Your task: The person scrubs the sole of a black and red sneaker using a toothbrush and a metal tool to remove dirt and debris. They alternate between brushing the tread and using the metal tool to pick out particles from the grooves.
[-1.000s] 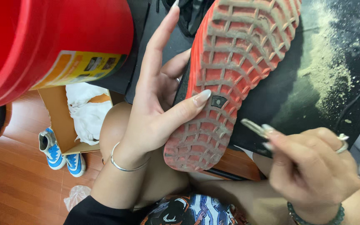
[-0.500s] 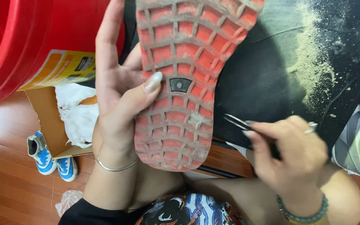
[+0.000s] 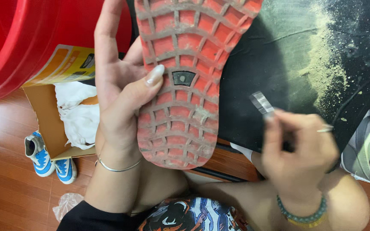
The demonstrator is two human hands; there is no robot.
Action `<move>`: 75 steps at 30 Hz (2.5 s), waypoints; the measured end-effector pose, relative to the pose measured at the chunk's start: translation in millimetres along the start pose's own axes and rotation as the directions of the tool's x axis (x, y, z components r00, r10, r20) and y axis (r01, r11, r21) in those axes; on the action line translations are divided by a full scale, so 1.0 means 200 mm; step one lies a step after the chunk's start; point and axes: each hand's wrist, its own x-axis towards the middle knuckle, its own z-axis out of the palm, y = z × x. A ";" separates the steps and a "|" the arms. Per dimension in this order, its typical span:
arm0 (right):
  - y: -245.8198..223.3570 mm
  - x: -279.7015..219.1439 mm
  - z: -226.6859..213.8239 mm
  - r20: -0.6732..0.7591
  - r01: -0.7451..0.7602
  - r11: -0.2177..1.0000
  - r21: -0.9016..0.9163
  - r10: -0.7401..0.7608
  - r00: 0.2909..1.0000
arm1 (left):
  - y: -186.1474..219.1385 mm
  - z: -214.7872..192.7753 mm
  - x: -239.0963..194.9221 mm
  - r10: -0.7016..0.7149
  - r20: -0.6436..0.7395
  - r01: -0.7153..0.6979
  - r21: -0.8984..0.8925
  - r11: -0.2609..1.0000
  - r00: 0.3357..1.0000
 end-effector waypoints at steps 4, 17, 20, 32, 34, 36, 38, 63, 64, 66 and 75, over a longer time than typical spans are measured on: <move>0.00 0.01 0.01 0.051 0.119 0.988 -0.094 -0.115 0.992 | -0.02 -0.01 0.01 -0.035 0.008 0.035 -0.068 0.997 0.999; 0.07 -0.09 -0.07 -0.042 -0.091 0.508 0.857 0.243 0.969 | -0.16 0.01 0.01 -0.016 0.246 -0.034 0.198 0.980 0.969; 0.05 -0.08 -0.05 -0.023 -0.106 0.424 0.899 0.289 0.957 | -0.17 0.02 0.00 -0.026 0.287 -0.064 0.300 0.952 0.958; -0.11 0.04 0.02 -0.053 -0.108 0.698 0.708 0.205 0.977 | -0.15 0.07 -0.01 -0.057 0.299 -0.102 0.491 0.865 0.952; -0.11 0.06 0.04 -0.083 -0.065 0.743 0.666 0.161 0.984 | -0.15 0.08 -0.01 -0.046 0.308 -0.122 0.504 0.855 0.950; -0.11 0.08 0.05 -0.100 -0.061 0.748 0.661 0.168 0.981 | -0.15 0.08 -0.01 -0.041 0.308 -0.139 0.537 0.832 0.950; -0.12 0.11 0.06 -0.102 -0.086 0.730 0.678 0.210 0.972 | -0.15 0.09 -0.01 -0.032 0.312 -0.165 0.583 0.795 0.950; -0.11 0.19 0.05 -0.215 0.103 0.857 0.506 0.010 0.977 | -0.15 0.10 0.00 0.021 0.374 -0.283 0.662 0.694 0.927; -0.11 0.19 0.04 -0.210 0.092 0.870 0.484 0.013 0.978 | -0.15 0.10 0.00 0.020 0.371 -0.280 0.662 0.695 0.928; -0.11 0.21 0.04 -0.228 0.068 0.877 0.476 0.049 0.972 | -0.16 0.10 -0.01 0.020 0.369 -0.277 0.662 0.697 0.929; -0.11 0.27 0.00 -0.210 -0.004 0.878 0.478 0.119 0.970 | -0.20 0.05 -0.03 0.057 0.400 -0.320 0.632 0.706 0.915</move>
